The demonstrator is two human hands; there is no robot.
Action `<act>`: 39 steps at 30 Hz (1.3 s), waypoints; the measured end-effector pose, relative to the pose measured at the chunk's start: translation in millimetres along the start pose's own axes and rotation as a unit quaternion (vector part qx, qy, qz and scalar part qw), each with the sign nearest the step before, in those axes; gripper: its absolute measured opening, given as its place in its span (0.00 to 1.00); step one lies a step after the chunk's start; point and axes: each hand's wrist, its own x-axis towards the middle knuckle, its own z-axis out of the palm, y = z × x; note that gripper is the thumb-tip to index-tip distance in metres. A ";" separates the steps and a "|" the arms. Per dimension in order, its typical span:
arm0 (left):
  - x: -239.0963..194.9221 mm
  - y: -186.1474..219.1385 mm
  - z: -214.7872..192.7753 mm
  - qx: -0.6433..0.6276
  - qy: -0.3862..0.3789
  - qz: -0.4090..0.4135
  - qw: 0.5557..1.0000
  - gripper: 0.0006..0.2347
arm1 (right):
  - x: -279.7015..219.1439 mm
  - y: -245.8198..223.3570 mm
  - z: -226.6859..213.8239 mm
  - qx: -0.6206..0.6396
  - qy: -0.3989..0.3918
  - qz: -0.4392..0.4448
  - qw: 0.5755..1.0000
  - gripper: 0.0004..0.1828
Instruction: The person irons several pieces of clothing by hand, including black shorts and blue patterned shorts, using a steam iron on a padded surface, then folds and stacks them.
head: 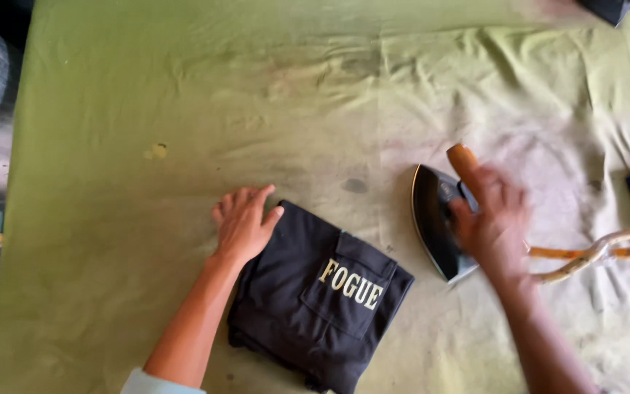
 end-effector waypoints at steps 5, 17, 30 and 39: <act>29.6 5.2 12.6 -0.004 -0.113 -0.025 0.993 0.15 | -85.5 -59.1 72.7 0.065 -0.350 0.124 0.926 0.21; -21.9 28.2 -210.6 -0.323 0.099 0.192 0.921 0.12 | 55.7 -69.2 -89.5 0.359 -0.238 0.114 0.895 0.16; -165.1 -36.8 -16.0 -0.052 0.104 0.206 0.972 0.07 | -140.1 -102.4 35.2 0.235 -0.119 -0.114 0.958 0.09; -173.3 -13.8 3.8 -0.107 0.148 -0.048 0.982 0.10 | 13.9 16.9 -39.3 0.080 -0.155 0.211 0.962 0.52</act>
